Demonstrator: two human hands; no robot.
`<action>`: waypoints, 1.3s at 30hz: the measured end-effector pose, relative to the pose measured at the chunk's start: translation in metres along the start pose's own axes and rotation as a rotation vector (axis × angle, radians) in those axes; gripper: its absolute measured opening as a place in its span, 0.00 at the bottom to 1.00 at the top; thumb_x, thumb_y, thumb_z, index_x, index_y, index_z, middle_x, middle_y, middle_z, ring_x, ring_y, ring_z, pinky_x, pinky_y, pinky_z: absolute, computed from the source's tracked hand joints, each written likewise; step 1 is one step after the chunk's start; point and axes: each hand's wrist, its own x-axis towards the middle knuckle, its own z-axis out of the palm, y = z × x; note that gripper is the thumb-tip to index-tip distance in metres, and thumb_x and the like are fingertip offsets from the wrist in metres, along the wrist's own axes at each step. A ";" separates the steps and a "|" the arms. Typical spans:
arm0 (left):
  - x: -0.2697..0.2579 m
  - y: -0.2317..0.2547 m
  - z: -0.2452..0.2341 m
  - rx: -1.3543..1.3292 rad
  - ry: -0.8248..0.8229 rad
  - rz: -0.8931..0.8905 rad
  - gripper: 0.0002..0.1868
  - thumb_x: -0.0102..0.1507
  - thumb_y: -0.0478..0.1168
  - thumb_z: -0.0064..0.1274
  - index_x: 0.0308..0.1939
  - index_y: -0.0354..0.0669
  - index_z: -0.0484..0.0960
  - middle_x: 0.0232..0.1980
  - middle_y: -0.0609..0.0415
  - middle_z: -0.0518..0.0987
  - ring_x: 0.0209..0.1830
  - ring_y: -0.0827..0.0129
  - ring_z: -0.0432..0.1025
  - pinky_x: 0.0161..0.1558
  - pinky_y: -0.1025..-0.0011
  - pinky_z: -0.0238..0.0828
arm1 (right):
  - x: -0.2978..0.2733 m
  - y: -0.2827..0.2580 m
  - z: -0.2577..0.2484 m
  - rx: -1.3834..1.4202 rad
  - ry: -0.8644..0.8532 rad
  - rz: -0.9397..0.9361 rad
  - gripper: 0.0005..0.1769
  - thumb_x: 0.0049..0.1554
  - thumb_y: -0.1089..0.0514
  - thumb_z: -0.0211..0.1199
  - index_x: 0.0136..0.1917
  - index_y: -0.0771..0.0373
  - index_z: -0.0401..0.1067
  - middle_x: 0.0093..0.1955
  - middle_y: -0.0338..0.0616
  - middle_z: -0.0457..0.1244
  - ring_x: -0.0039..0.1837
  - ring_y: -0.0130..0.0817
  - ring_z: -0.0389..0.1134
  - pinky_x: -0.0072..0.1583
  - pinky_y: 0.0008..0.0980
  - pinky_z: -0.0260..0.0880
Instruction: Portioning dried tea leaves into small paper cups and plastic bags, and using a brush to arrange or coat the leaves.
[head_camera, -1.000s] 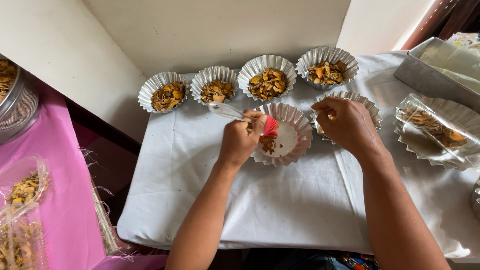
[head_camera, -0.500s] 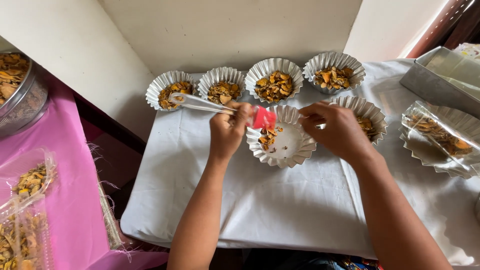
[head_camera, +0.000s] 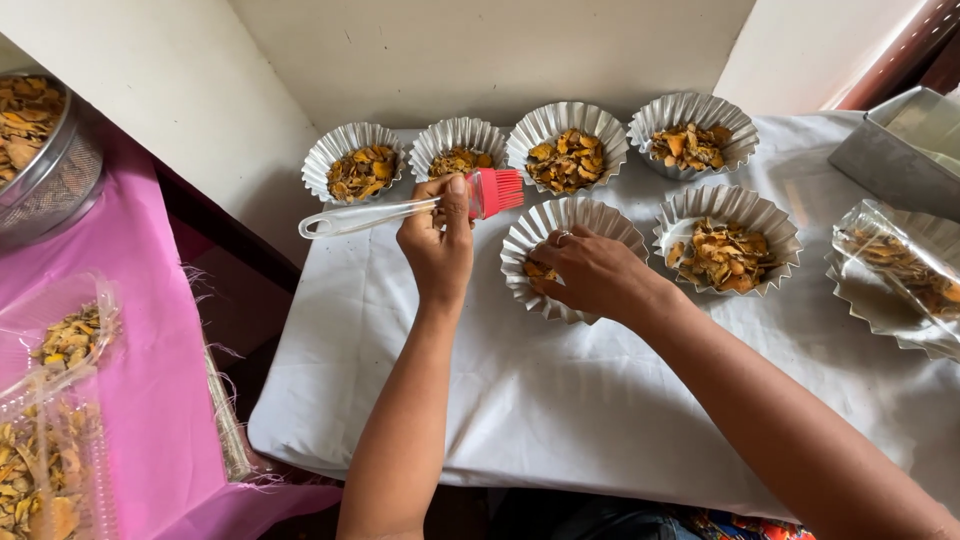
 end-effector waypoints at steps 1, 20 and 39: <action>-0.001 0.001 0.000 -0.001 0.000 0.000 0.11 0.71 0.47 0.53 0.41 0.46 0.85 0.29 0.52 0.82 0.25 0.72 0.77 0.29 0.75 0.80 | 0.001 0.001 0.006 -0.001 0.001 0.001 0.23 0.59 0.45 0.63 0.63 0.56 0.76 0.60 0.53 0.69 0.62 0.54 0.70 0.55 0.43 0.77; -0.007 0.007 0.003 -0.023 -0.033 0.030 0.10 0.70 0.47 0.54 0.42 0.46 0.84 0.27 0.53 0.82 0.24 0.72 0.78 0.28 0.75 0.80 | -0.013 0.023 0.001 0.460 0.326 -0.005 0.06 0.55 0.61 0.67 0.47 0.61 0.81 0.40 0.52 0.72 0.44 0.46 0.76 0.48 0.39 0.78; -0.021 0.028 0.009 -0.102 -0.187 -0.077 0.12 0.69 0.46 0.54 0.38 0.42 0.85 0.32 0.50 0.85 0.27 0.71 0.79 0.29 0.73 0.79 | -0.015 0.042 0.011 1.831 0.592 0.227 0.05 0.56 0.71 0.67 0.47 0.76 0.76 0.42 0.57 0.69 0.45 0.38 0.75 0.51 0.36 0.82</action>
